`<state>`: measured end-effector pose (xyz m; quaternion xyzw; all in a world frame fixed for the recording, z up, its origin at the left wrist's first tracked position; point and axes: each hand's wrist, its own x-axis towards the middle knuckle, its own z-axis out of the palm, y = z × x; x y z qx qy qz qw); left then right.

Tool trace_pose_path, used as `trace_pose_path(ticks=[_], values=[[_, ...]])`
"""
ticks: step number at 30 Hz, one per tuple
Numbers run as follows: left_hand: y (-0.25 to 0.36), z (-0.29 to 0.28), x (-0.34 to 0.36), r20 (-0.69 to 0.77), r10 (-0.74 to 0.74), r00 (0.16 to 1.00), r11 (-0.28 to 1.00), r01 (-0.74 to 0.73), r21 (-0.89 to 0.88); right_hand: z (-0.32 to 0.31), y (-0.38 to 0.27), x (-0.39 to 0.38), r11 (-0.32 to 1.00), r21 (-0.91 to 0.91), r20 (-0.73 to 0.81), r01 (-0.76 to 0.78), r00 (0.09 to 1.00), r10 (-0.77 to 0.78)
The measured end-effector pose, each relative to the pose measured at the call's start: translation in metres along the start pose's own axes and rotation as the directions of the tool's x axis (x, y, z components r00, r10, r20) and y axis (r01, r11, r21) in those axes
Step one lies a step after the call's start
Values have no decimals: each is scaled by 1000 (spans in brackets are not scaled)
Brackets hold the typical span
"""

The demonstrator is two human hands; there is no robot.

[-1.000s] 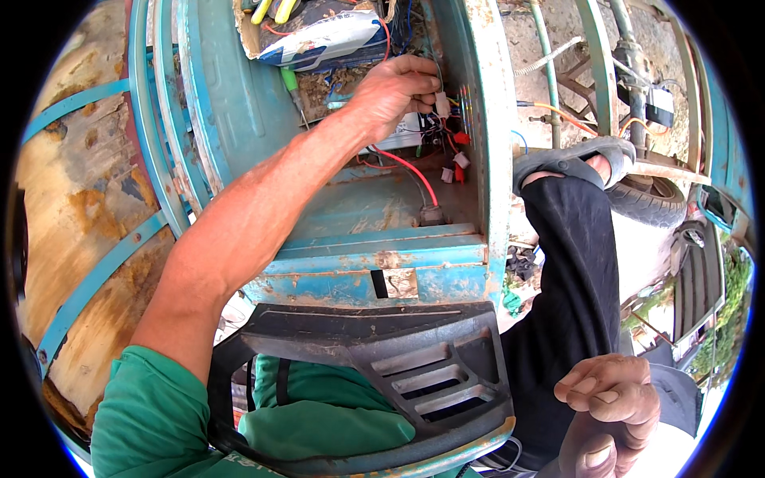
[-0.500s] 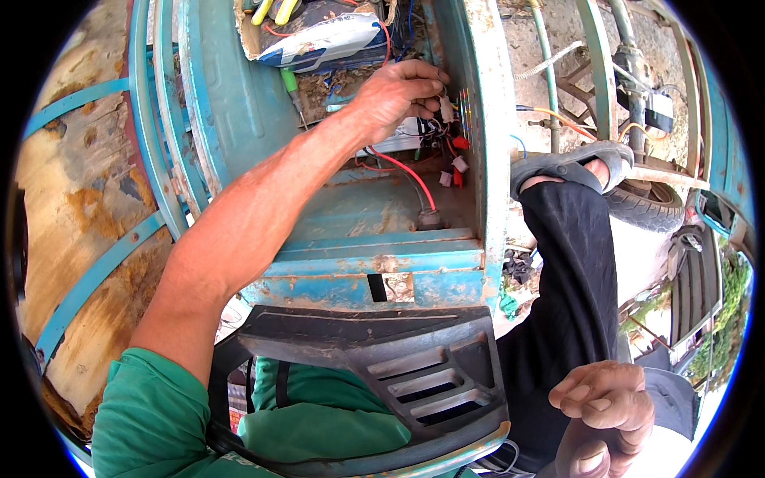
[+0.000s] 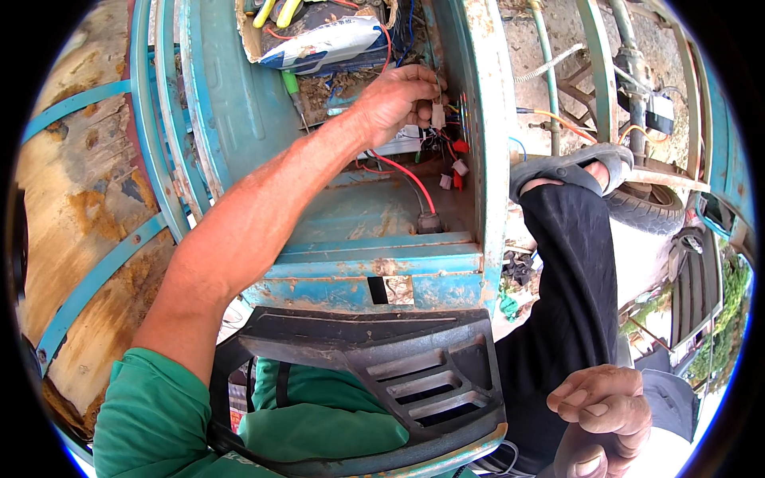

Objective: The person works on the electrical wiring inside a teal vehicle compartment, using pliers to strip and twist wires and connecting them to a battery and control box. The person handles multiple colored wires and secures connections within the compartment.

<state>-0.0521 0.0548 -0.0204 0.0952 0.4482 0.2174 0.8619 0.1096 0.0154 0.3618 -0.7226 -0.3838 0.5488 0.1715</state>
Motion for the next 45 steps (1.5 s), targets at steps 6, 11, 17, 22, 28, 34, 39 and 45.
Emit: trace_pose_path(ticks=[6,11,17,22,28,34,39,45], values=[[0,2,-2,-41,37,998,996,-34,82,0,0,0,1000,13,-7,3,1000,-3],[-1,2,1,-94,92,991,975,-71,208,1,1,-1,1000,23,-10,7,1000,-7],[-2,0,2,-35,130,991,970,-120,214,1,0,0,999,32,2,13,1000,-13],[-1,0,2,28,115,993,975,-118,190,2,0,0,999,32,7,7,1000,-8],[4,0,-2,124,364,923,720,-363,592,2,-1,0,999,34,3,8,1000,-8],[16,3,-8,181,309,934,628,-343,699,3,-2,0,1000,29,-7,4,1000,-3],[25,8,-15,177,182,967,808,-250,533,2,1,-2,999,36,-13,2,1000,-2],[21,7,-12,239,206,949,779,-307,547,1,3,-3,998,67,-15,6,1000,-5]])
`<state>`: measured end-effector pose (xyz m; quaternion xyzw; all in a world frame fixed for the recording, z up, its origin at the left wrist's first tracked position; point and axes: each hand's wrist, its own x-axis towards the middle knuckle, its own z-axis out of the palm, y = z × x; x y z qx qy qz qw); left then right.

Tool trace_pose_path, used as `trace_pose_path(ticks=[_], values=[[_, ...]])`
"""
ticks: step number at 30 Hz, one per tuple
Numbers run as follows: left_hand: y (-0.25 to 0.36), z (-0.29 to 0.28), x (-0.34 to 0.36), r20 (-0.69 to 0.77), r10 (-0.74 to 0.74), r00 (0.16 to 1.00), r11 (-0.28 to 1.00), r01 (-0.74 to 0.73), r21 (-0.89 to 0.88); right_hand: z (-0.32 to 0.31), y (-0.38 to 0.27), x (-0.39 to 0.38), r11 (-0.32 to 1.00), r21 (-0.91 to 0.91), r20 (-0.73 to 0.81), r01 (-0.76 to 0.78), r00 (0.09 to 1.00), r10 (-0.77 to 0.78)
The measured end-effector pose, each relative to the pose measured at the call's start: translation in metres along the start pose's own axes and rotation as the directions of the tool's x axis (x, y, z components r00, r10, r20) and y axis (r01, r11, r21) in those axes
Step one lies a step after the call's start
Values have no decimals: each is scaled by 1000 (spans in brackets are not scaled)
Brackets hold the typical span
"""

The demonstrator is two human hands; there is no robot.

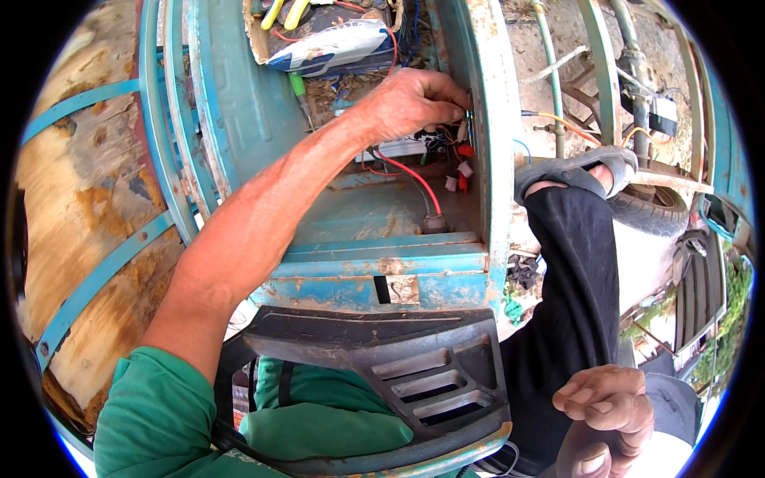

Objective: The person works on the electrical wiring inside a teal vehicle compartment, using pliers to strip and twist wires and connecting them to a battery and control box. The person handles multiple colored wires and secures connections within the compartment.

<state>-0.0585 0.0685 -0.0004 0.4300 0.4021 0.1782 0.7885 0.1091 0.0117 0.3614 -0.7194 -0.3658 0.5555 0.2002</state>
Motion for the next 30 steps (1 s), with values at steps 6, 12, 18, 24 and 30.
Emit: trace_pose_path(ticks=[6,12,18,24,30], values=[[-4,5,2,-50,-17,999,999,19,33,-1,0,0,1000,-12,21,9,1000,-9],[7,7,-2,-73,-76,994,997,74,-33,-1,1,1,1000,-8,48,15,999,-15],[8,11,0,-96,-172,980,968,150,-199,1,-1,1,999,-38,59,3,998,0],[5,12,1,-113,-200,973,948,163,-272,1,-1,0,999,-50,70,0,998,4],[4,15,3,-91,-247,965,935,213,-283,1,-1,-1,998,-57,77,-15,997,19]])
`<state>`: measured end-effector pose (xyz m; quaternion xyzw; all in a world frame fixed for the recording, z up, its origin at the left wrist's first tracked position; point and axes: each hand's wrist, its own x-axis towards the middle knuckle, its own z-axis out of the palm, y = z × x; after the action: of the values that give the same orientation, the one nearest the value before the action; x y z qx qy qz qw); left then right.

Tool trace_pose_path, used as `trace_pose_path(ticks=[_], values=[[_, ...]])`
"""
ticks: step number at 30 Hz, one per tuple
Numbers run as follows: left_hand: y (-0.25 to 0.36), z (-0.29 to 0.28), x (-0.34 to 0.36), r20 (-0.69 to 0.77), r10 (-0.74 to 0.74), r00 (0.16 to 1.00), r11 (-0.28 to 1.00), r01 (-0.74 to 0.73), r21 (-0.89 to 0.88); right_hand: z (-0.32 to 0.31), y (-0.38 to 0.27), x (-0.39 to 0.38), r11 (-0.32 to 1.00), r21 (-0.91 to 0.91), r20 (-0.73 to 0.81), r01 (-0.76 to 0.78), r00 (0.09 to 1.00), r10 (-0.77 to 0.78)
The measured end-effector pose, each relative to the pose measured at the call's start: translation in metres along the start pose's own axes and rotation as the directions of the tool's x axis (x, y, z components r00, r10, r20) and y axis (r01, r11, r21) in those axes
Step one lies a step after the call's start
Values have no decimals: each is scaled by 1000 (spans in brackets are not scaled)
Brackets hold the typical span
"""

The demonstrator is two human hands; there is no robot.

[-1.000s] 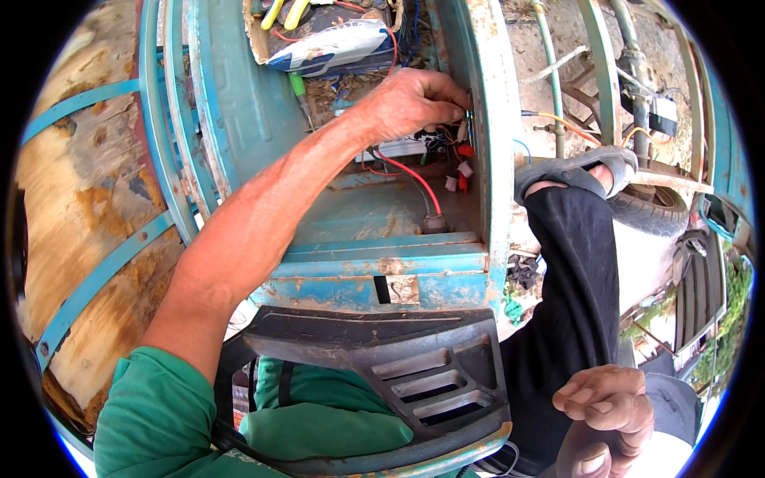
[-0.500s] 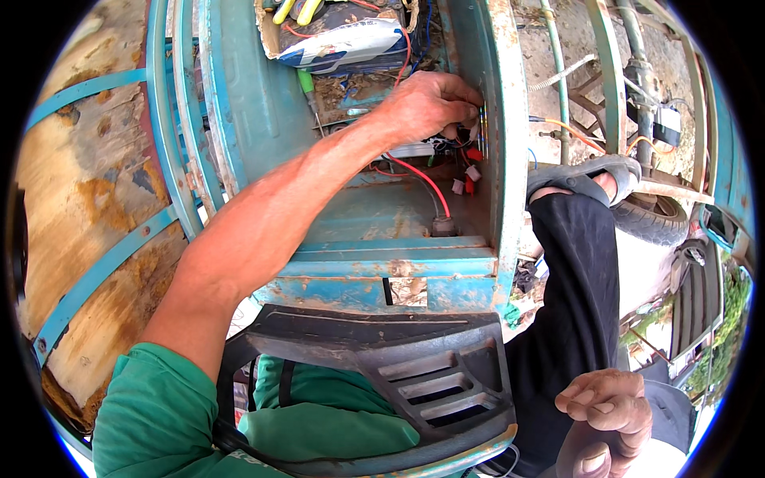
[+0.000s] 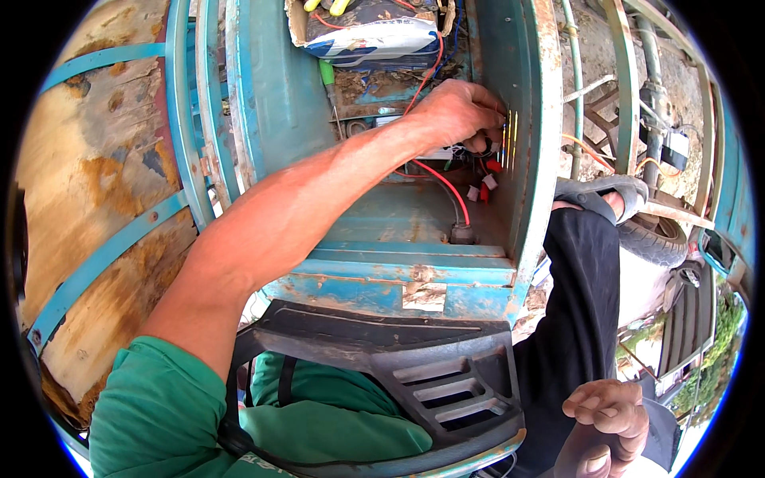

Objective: The person works on the electrical wiring inside a teal vehicle compartment, using pliers to strip and twist wires and connecting them to a battery and control box. The person handles multiple colored wires and secures connections within the compartment.

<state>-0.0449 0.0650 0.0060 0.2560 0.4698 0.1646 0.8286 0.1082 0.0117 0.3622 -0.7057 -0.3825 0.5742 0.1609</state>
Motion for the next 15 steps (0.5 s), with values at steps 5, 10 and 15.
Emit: trace_pose_path(ticks=[5,10,15], values=[[-2,1,2,2,-21,1000,1000,21,9,1,0,1,1000,1,20,10,1000,-10],[-3,2,3,-17,60,998,994,-59,87,4,0,1,1000,6,13,14,1000,-14],[-10,3,10,-45,134,990,985,-128,115,5,0,2,1000,4,9,21,1000,-21]])
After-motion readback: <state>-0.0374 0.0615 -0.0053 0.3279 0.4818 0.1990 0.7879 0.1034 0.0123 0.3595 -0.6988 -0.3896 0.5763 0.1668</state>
